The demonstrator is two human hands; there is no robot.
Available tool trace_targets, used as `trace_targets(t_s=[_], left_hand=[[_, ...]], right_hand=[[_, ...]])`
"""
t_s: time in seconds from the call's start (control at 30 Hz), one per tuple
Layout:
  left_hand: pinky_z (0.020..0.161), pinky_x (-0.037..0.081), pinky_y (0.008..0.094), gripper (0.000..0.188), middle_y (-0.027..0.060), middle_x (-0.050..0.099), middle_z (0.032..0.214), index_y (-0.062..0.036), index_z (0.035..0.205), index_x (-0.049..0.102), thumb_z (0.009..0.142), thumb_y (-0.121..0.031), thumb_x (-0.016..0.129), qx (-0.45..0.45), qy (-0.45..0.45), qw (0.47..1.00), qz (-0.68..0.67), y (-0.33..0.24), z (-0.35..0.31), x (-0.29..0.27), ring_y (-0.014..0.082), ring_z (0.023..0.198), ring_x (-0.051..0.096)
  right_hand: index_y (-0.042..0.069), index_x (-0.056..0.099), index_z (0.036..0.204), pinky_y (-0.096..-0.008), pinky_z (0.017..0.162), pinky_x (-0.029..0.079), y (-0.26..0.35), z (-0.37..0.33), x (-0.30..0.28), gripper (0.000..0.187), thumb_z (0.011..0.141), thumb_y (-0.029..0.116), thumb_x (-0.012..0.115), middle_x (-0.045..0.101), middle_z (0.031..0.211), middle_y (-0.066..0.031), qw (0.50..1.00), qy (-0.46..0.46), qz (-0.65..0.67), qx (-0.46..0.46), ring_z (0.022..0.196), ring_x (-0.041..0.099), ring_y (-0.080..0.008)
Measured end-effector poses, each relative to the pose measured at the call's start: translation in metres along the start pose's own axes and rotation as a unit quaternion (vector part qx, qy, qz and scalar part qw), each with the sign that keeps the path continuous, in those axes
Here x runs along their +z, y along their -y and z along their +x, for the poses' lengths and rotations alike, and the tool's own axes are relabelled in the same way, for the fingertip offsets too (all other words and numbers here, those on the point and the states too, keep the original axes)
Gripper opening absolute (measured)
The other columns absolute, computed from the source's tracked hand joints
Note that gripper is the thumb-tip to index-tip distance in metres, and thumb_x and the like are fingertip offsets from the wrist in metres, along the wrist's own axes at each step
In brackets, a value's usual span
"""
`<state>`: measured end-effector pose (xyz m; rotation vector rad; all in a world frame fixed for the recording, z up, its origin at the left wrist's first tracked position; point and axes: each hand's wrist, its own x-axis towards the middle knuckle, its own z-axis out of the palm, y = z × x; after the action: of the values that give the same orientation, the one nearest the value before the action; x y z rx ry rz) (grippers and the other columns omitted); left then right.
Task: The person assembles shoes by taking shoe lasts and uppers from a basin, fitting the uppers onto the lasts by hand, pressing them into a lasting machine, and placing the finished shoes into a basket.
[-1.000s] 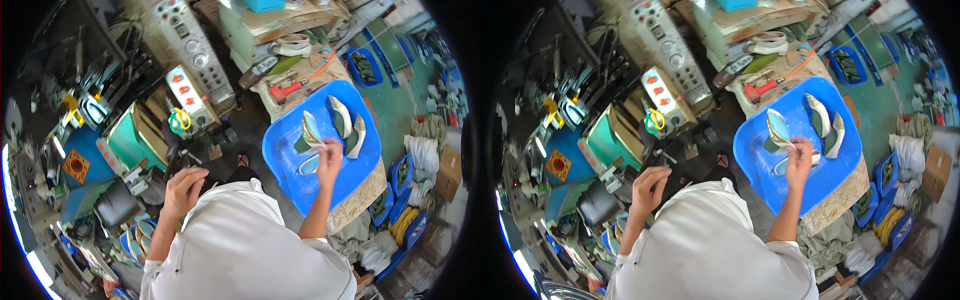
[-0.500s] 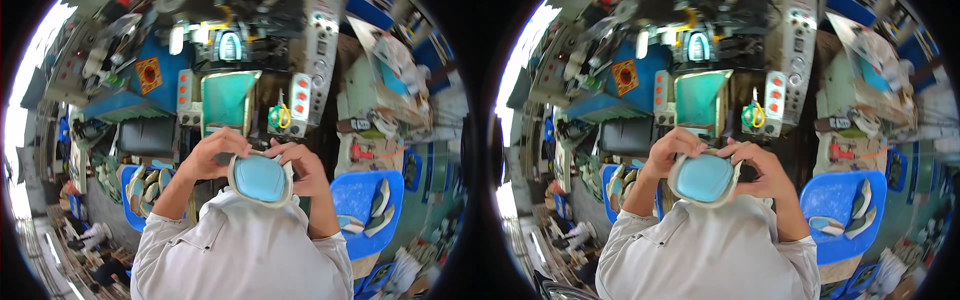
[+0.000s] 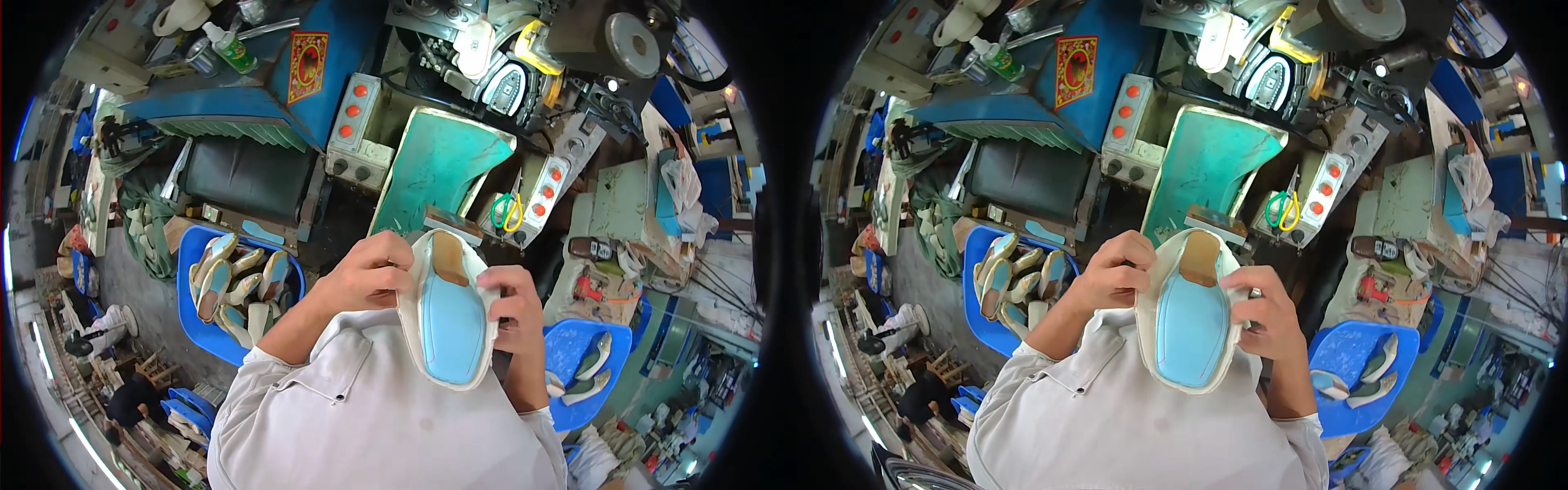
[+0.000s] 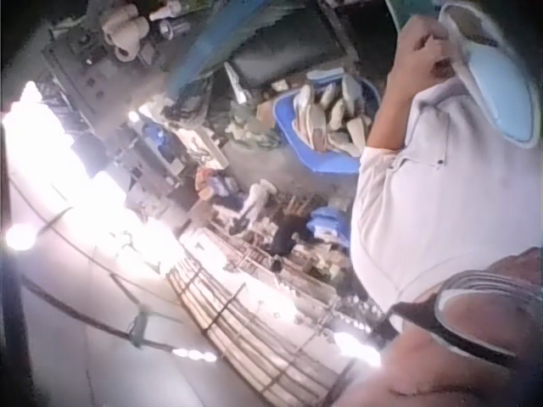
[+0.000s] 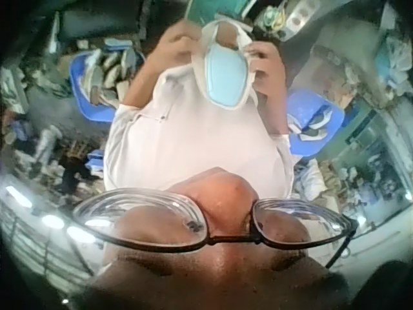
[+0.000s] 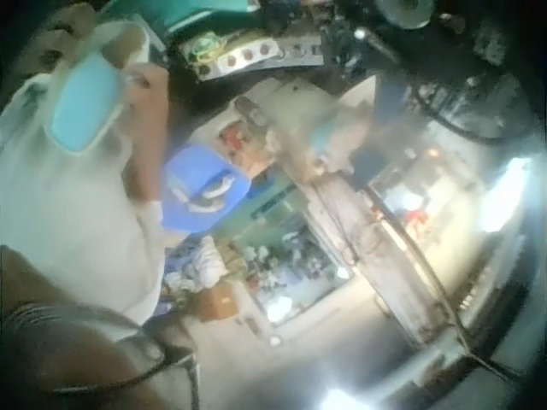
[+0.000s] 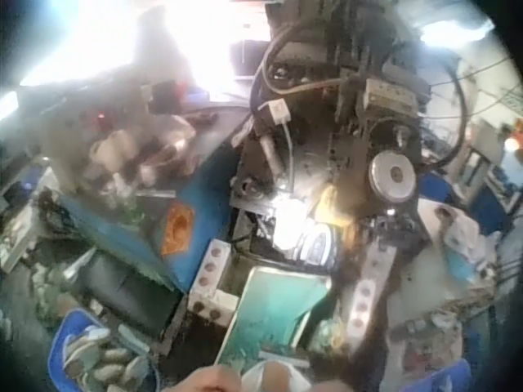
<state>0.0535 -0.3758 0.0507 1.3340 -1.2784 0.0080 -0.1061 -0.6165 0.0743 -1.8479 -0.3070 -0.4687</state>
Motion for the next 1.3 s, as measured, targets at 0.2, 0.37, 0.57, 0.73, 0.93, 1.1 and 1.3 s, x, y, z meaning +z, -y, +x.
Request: trace_targets(t_s=[0.2, 0.37, 0.57, 0.73, 0.93, 1.1, 1.3], left_hand=[[0.079, 0.053, 0.0350, 0.041, 0.0101, 0.067, 0.125, -0.0127, 0.097, 0.059, 0.070, -0.012, 0.091, -0.016, -0.018, 1.000, 0.020, 0.004, 0.013, -0.002, 0.0256, 0.098, 0.063], [0.084, 0.053, 0.0340, 0.048, 0.0174, 0.066, 0.128, -0.0108, 0.099, 0.049, 0.078, -0.019, 0.092, -0.011, 0.078, 0.997, 0.012, 0.021, 0.033, -0.004, 0.0258, 0.097, 0.063], [0.083, 0.053, 0.0311, 0.062, 0.0116, 0.074, 0.108, -0.0039, 0.113, 0.057, 0.076, -0.036, 0.095, -0.236, -0.040, 0.971, -0.002, 0.042, 0.082, 0.011, 0.0194, 0.096, 0.064], [0.076, 0.054, 0.0288, 0.058, 0.0108, 0.072, 0.110, -0.0014, 0.127, 0.057, 0.086, -0.030, 0.088, -0.282, -0.016, 0.959, 0.025, 0.047, 0.122, 0.000, 0.0132, 0.086, 0.064], [0.070, 0.049, 0.0226, 0.038, 0.0020, 0.067, 0.095, -0.0032, 0.118, 0.075, 0.084, -0.014, 0.088, -0.288, -0.076, 0.954, -0.030, 0.051, 0.141, 0.006, 0.0074, 0.078, 0.060], [0.063, 0.048, 0.0267, 0.016, 0.0016, 0.062, 0.082, -0.0083, 0.099, 0.084, 0.084, -0.012, 0.088, -0.184, -0.160, 0.968, 0.064, 0.037, 0.131, 0.018, 0.0105, 0.068, 0.057], [0.073, 0.047, 0.0232, 0.045, 0.0008, 0.063, 0.095, -0.0004, 0.132, 0.066, 0.090, -0.006, 0.081, -0.257, -0.223, 0.934, -0.109, 0.045, 0.129, 0.032, 0.0063, 0.083, 0.057]], right_hand=[[0.012, 0.056, 0.081, -0.0421, 0.093, 0.052, 0.002, -0.013, 0.019, 0.037, 0.069, 0.005, 0.090, 0.067, 0.124, -0.0181, 0.994, -0.104, -0.034, 0.016, 0.113, 0.063, -0.0359], [0.011, 0.041, 0.095, -0.0522, 0.107, 0.048, -0.007, 0.012, 0.006, 0.053, 0.075, 0.008, 0.090, 0.068, 0.129, -0.0264, 0.998, -0.022, -0.014, 0.058, 0.123, 0.062, -0.0387], [0.006, 0.041, 0.135, -0.0451, 0.110, 0.046, -0.045, 0.070, 0.022, 0.063, 0.094, 0.032, 0.081, 0.062, 0.127, -0.0106, 0.923, -0.287, 0.235, 0.108, 0.117, 0.062, -0.0221], [0.009, 0.045, 0.136, -0.0301, 0.091, 0.054, -0.044, 0.082, 0.028, 0.047, 0.100, 0.025, 0.071, 0.066, 0.122, -0.0096, 0.850, -0.338, 0.358, 0.187, 0.108, 0.064, -0.0147], [0.009, 0.048, 0.132, -0.0298, 0.091, 0.052, -0.046, 0.068, 0.050, 0.042, 0.099, 0.021, 0.071, 0.066, 0.116, -0.0080, 0.841, -0.357, 0.337, 0.227, 0.104, 0.063, -0.0128], [0.009, 0.047, 0.132, -0.0294, 0.090, 0.053, -0.040, 0.062, 0.058, 0.042, 0.099, 0.020, 0.070, 0.066, 0.116, -0.0078, 0.824, -0.375, 0.351, 0.241, 0.104, 0.062, -0.0122], [0.008, 0.049, 0.128, -0.0296, 0.088, 0.054, -0.042, 0.067, 0.052, 0.037, 0.101, 0.023, 0.068, 0.065, 0.115, -0.0074, 0.830, -0.388, 0.341, 0.212, 0.100, 0.062, -0.0125]])
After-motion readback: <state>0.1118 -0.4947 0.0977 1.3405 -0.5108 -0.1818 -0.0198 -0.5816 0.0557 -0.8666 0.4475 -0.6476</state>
